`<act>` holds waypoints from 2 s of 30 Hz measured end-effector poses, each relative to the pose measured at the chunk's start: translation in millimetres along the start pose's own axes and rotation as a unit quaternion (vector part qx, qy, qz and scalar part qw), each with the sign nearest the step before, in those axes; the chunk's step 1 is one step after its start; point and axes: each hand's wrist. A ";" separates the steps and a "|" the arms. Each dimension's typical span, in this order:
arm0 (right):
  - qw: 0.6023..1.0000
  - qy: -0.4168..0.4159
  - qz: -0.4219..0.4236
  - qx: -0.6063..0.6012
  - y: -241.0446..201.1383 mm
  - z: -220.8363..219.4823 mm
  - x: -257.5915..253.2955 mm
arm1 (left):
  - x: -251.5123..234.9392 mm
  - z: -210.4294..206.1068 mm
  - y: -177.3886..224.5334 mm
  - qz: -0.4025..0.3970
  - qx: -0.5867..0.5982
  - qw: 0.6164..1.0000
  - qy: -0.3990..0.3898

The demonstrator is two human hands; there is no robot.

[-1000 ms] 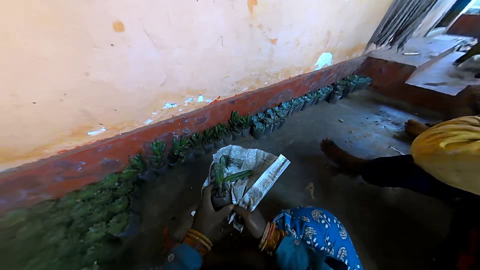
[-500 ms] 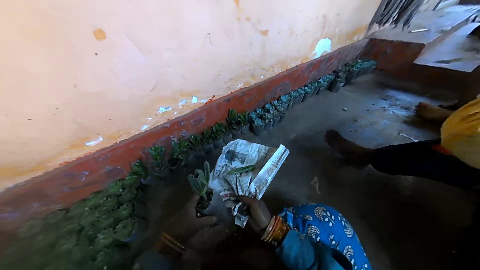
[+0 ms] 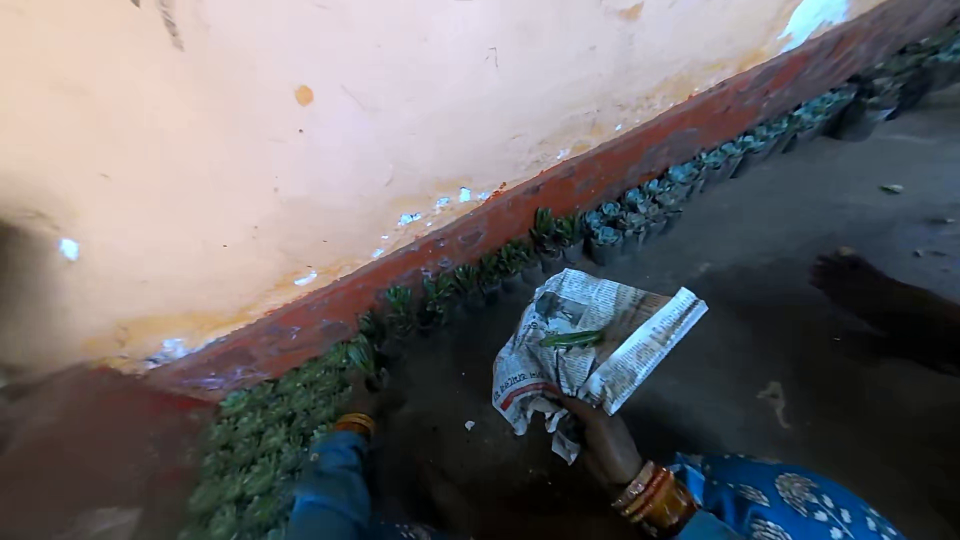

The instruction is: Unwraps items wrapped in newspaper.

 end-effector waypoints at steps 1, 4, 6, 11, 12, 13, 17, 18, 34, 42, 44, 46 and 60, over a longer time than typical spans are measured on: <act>1.000 -0.001 -0.003 0.003 0.4 -0.6 -1.0 | -15.4 -10.6 -11.7 -0.005 -0.004 1.000 0.006; 1.000 -0.007 -0.006 0.014 4.3 -2.5 -2.6 | -32.2 -21.1 -9.5 0.019 -0.002 1.000 0.000; 1.000 -0.008 -0.009 0.013 6.3 -2.7 -2.2 | -41.1 -22.8 -1.7 0.041 0.035 0.998 0.027; 0.999 0.004 -0.007 0.034 7.9 -0.7 -2.6 | -75.5 -40.7 -9.3 0.053 0.006 0.989 0.138; 0.999 0.008 -0.006 0.041 7.3 -1.5 -2.2 | -69.2 -38.5 -0.5 0.060 -0.016 0.990 0.128; 0.999 0.012 -0.004 0.045 7.6 -2.2 -2.2 | -65.1 -39.3 5.4 0.062 -0.047 0.989 0.129; 0.999 0.012 -0.012 0.042 5.6 -4.9 3.8 | -28.4 -33.5 34.1 0.071 -0.134 0.985 0.081; 0.999 0.012 -0.016 0.040 4.4 -5.6 5.3 | -21.7 -32.7 40.1 0.077 -0.124 0.985 0.093; 1.000 -0.005 -0.014 0.023 7.7 -0.3 3.2 | -30.3 -65.8 22.4 0.030 -0.136 0.945 0.296; 0.994 -0.046 -0.024 0.091 8.1 2.3 1.9 | 52.2 -34.2 80.2 -0.044 0.085 0.977 0.192; 0.991 -0.081 -0.062 0.089 5.6 1.8 3.9 | 89.1 -42.4 99.3 -0.154 0.129 0.977 0.071; 0.984 -0.115 -0.100 0.091 3.2 0.7 5.5 | 128.5 -49.7 118.2 -0.187 0.182 0.960 -0.100; 0.781 -0.351 -0.013 0.517 -41.2 -20.8 55.7 | 186.9 -124.0 120.9 -0.193 0.184 0.964 0.003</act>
Point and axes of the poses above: each hand's wrist, its own x-axis away from the middle knuckle, its own z-axis out of the back of the hand, y = z × x, and after that the axes turned 9 degrees about -x, right-handed
